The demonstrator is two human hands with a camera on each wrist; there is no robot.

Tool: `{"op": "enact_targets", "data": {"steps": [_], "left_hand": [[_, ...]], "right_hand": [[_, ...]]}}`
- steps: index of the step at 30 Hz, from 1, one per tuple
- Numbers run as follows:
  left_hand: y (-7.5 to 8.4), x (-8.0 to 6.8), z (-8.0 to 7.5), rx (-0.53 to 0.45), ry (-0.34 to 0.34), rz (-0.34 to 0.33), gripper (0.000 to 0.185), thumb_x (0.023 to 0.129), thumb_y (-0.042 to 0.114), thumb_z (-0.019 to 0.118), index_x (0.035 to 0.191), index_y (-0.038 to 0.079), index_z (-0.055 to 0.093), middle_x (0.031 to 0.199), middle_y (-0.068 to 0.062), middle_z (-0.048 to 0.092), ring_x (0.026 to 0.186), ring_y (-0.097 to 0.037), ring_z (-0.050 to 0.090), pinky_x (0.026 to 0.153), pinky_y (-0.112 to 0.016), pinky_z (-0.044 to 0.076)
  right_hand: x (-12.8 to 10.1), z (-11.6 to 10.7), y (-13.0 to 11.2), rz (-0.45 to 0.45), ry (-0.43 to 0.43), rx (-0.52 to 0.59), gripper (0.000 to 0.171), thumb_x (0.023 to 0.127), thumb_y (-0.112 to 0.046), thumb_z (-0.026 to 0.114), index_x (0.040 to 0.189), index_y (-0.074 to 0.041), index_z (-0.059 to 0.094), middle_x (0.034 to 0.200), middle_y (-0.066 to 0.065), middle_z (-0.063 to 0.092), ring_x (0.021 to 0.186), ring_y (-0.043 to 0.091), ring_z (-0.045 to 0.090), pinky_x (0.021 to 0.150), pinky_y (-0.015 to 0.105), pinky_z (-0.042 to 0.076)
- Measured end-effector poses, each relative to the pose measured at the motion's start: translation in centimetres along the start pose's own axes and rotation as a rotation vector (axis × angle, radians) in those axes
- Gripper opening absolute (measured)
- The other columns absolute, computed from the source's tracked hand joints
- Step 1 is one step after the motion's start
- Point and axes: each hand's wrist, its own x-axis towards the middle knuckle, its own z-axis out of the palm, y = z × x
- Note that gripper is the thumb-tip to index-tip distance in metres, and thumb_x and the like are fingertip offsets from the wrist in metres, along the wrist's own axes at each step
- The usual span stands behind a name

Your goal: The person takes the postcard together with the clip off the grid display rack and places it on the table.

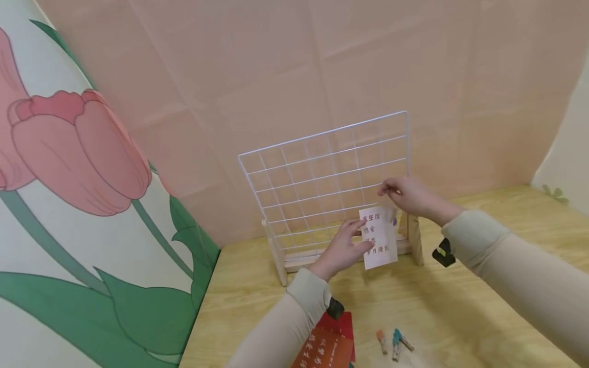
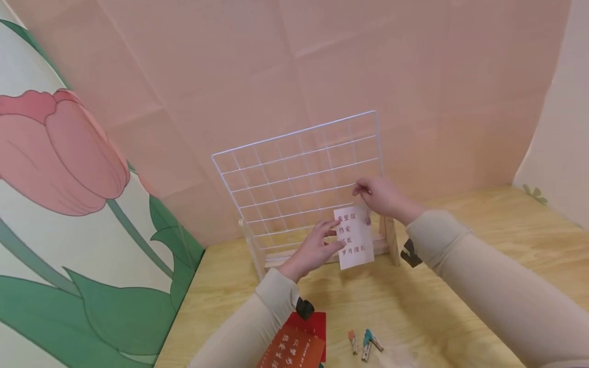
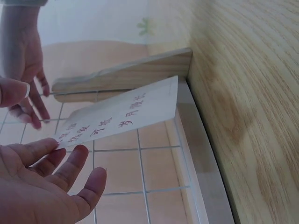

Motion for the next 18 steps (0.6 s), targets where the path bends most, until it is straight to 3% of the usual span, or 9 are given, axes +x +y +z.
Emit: {"op": "enact_targets", "data": {"steps": [7,18], "left_hand": [[0.1,0.0,0.3,-0.021,0.0,-0.024,0.062,0.102,0.031,0.066,0.157,0.012,0.044,0.156,0.004,0.041,0.132,-0.017,0.05,0.098,-0.027,0.047],[0.2,-0.5,-0.2,-0.071,0.012,-0.05,0.06,0.102,0.027,0.066,0.156,0.012,0.046,0.154,0.003,0.043,0.13,-0.019,0.052,0.092,-0.027,0.051]], "right_hand": [[-0.3,0.1,-0.1,0.087,-0.014,-0.048,0.021,0.103,-0.003,0.05,0.109,0.006,0.068,0.111,0.026,0.07,0.091,0.035,0.065,0.079,0.051,0.052],[-1.1,0.0,-0.1,0.065,0.001,-0.012,0.02,0.102,-0.001,0.049,0.106,0.004,0.068,0.107,0.023,0.071,0.097,0.039,0.066,0.083,0.057,0.052]]}}
